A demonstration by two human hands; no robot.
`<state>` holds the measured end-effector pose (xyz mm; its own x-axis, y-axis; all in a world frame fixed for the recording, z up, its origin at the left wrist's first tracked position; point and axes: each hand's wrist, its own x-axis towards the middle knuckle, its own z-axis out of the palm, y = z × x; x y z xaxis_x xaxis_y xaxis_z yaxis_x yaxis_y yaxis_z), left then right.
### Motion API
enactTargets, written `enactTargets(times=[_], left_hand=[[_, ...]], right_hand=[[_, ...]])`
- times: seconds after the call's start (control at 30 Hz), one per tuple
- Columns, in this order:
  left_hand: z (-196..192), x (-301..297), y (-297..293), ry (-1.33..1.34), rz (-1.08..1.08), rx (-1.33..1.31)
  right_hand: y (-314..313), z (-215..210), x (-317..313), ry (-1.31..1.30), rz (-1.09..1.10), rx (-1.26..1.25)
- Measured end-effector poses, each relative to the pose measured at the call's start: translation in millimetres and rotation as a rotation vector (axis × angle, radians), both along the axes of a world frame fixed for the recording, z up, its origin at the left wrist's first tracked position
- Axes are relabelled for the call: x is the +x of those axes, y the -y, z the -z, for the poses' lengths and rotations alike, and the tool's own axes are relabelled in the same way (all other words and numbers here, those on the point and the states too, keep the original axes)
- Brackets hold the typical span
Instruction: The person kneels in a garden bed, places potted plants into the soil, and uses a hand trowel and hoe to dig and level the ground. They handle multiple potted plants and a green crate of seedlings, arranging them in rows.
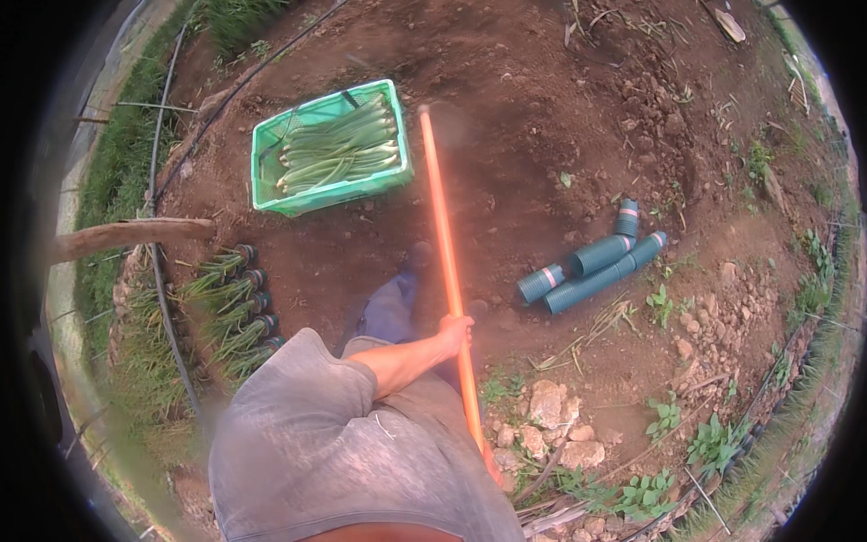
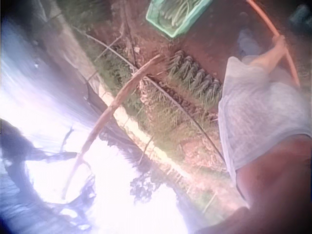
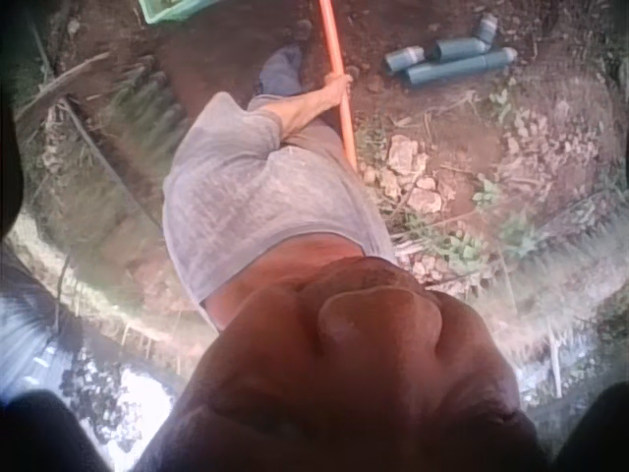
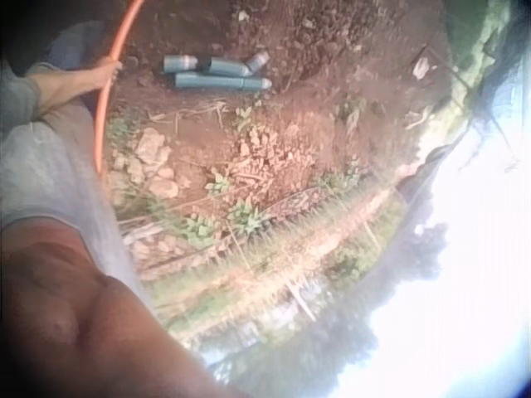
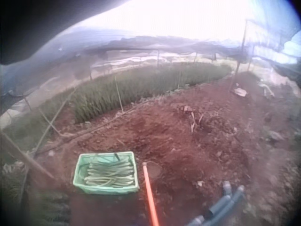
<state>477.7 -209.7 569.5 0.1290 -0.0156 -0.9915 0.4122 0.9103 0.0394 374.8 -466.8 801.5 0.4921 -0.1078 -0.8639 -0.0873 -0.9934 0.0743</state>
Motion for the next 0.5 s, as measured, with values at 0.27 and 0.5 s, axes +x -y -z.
enactTargets(times=[0.27, 0.5], left_hand=[[-5, 145, -144, 0.329, -0.073, 0.387], [82, 175, -120, 0.209, 0.007, 0.34]], right_hand=[[-98, 101, 109, 0.147, 0.096, 0.561], [-106, 112, 126, 0.123, 0.107, 0.398]])
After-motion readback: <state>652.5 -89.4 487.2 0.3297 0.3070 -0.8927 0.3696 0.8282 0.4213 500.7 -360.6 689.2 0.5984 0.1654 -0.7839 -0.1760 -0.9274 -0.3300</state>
